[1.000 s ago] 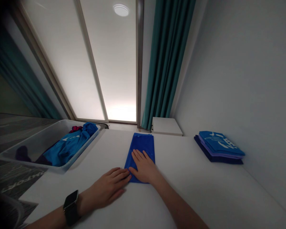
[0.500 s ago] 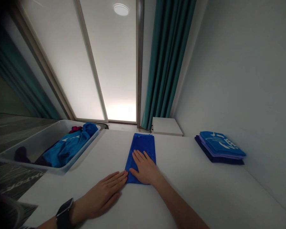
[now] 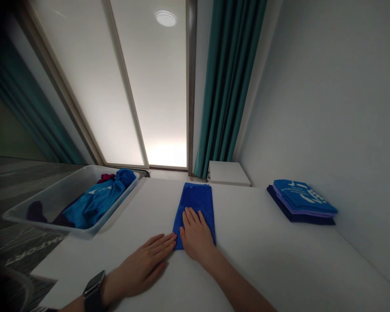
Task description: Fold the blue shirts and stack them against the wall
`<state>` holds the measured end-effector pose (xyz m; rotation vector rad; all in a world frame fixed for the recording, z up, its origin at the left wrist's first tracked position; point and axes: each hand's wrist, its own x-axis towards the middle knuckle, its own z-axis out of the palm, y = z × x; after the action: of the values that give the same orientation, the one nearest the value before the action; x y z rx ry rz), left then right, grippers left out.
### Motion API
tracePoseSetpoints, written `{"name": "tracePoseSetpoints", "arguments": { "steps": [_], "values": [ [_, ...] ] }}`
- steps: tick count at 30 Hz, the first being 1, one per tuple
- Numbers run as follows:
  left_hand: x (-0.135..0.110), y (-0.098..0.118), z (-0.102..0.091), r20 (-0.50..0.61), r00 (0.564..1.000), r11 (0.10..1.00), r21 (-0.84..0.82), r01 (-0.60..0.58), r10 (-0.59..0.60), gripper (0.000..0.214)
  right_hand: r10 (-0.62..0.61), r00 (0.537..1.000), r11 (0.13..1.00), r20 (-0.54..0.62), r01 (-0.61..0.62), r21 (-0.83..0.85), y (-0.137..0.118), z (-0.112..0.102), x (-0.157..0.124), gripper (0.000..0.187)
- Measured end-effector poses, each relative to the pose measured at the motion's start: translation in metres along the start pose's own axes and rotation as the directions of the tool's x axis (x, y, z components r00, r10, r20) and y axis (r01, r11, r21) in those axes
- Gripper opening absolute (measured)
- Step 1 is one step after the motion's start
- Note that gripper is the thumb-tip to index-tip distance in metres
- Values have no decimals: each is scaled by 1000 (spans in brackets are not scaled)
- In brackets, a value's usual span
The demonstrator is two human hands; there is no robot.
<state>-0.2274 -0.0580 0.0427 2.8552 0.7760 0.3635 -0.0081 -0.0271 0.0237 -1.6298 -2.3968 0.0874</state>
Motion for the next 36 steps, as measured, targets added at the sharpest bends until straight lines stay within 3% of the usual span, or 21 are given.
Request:
{"name": "tracePoseSetpoints", "arguments": {
  "steps": [9,13,17,21,25,31,36],
  "values": [
    [-3,-2,5,2,1000,999,36,-8,8,59,-2,999,1000,47,4,-23,1,7,-3,63],
    [7,-12,9,-139,988,998,0,60,-59,54,0,999,1000,44,1,-19,0,7,-3,62],
    [38,-28,9,-241,949,980,-48,195,-201,51,-9,999,1000,32,10,-12,0,7,-3,62],
    [70,-35,10,-214,948,971,-26,238,-238,49,-1,998,1000,65,1,1,5,-1,-1,61],
    [85,-27,19,-171,948,958,56,282,-269,51,44,997,999,63,-43,-24,19,-11,-6,60],
    [88,-16,38,-143,942,940,113,322,-305,60,96,993,995,62,-93,-47,35,-4,-20,61],
    [83,-17,41,-126,951,938,170,301,-282,63,80,995,996,60,-78,-32,36,1,-23,60]
  ]
}}
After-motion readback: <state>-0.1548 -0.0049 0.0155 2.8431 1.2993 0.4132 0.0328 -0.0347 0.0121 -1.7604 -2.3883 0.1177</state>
